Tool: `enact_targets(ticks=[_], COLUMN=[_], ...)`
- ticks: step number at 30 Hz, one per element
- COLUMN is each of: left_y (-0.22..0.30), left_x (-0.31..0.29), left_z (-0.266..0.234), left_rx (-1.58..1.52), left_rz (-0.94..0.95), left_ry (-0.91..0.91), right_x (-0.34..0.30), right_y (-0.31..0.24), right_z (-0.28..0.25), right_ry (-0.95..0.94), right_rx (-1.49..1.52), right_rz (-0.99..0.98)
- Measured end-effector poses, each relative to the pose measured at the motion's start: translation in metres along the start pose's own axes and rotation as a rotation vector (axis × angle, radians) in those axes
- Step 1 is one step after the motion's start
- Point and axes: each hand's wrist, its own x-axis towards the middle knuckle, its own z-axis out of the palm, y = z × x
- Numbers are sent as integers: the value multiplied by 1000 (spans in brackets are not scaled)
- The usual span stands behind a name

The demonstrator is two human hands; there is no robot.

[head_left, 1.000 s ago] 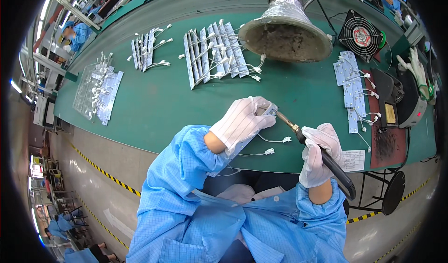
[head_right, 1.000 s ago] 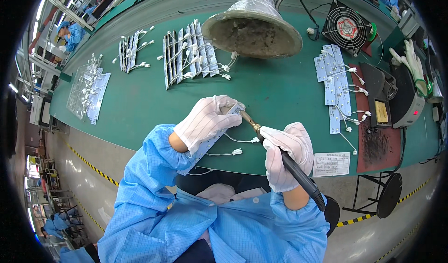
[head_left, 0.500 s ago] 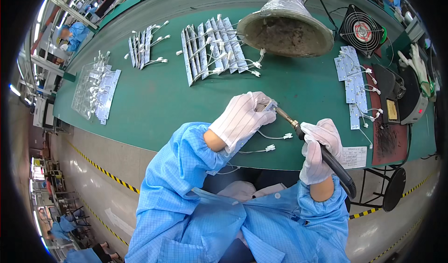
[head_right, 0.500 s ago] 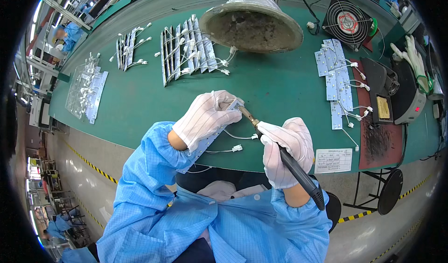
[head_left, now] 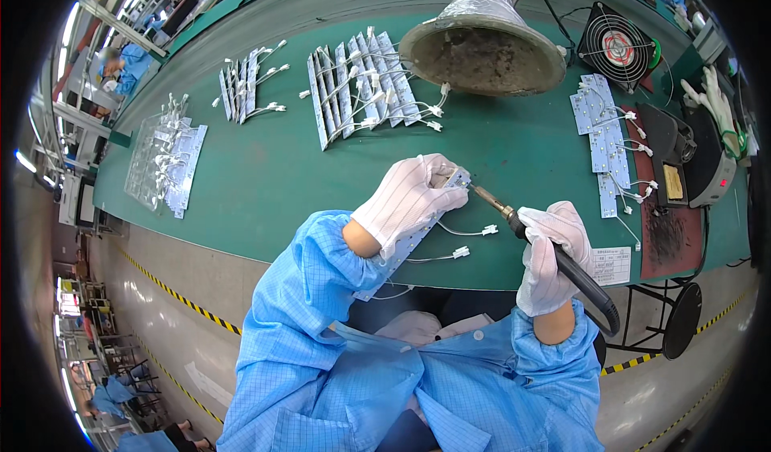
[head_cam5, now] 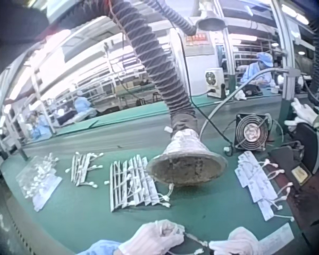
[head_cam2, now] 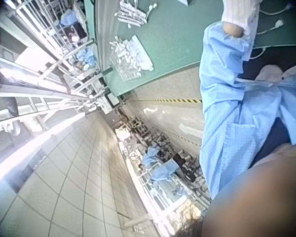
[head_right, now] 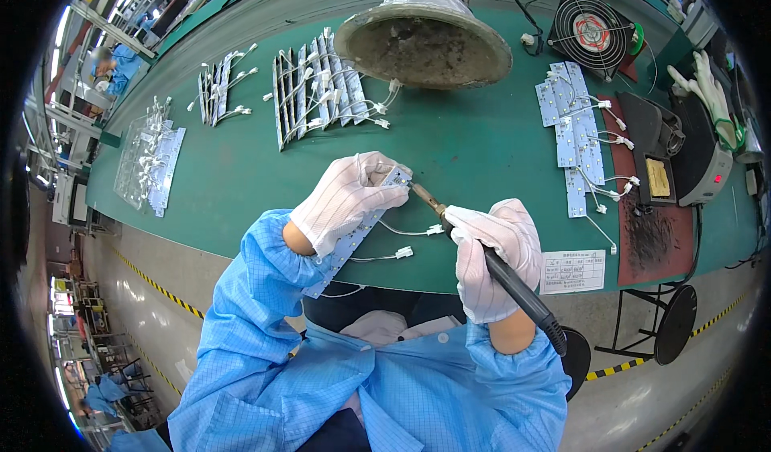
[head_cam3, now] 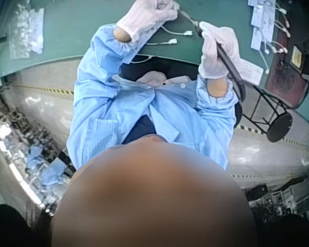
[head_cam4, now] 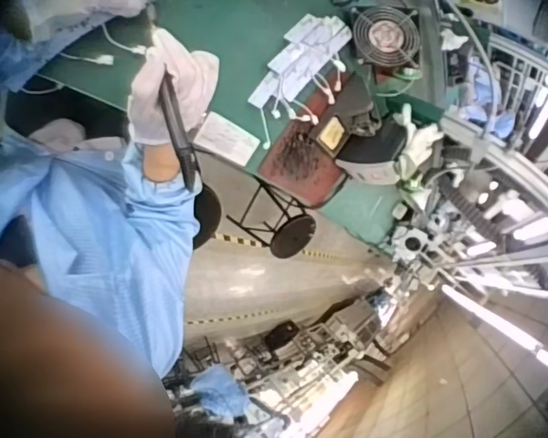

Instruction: The person solders wires onto electronic components on circuit boards using a soldering iron.

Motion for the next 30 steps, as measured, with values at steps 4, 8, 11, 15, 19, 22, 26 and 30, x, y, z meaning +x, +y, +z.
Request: enact_targets(ticks=[4,8,11,15,19,22,26,30], left_y=[9,9,9,7,8,5,7,15], left_x=[-1,-1,-3,-1,-1,-1,-2,-16], left_z=[-2,-1,-1,-1,0,1,-2,-7], left_rx=[-58,-58,-60,-31,-43,-25,-72,220], left_rz=[-96,-62,-96,-27,-60,-35,-61,67], left_ry=[-25,-28,-15,2,-7,6,-14,146], right_x=[0,-1,-2,-1,-1,2,0,0], right_y=[-3,-2,-1,-1,-1,-2,-2,2], right_z=[3,2,3,2,3,2,2,2], right_ry=[-9,-4,-11,-12,-29,-96,-44,30], right_rx=[-10,-5,-15,-26,-23,-33,-35,-34], right_rz=[22,26,2,-6,-45,-87,-57,-65])
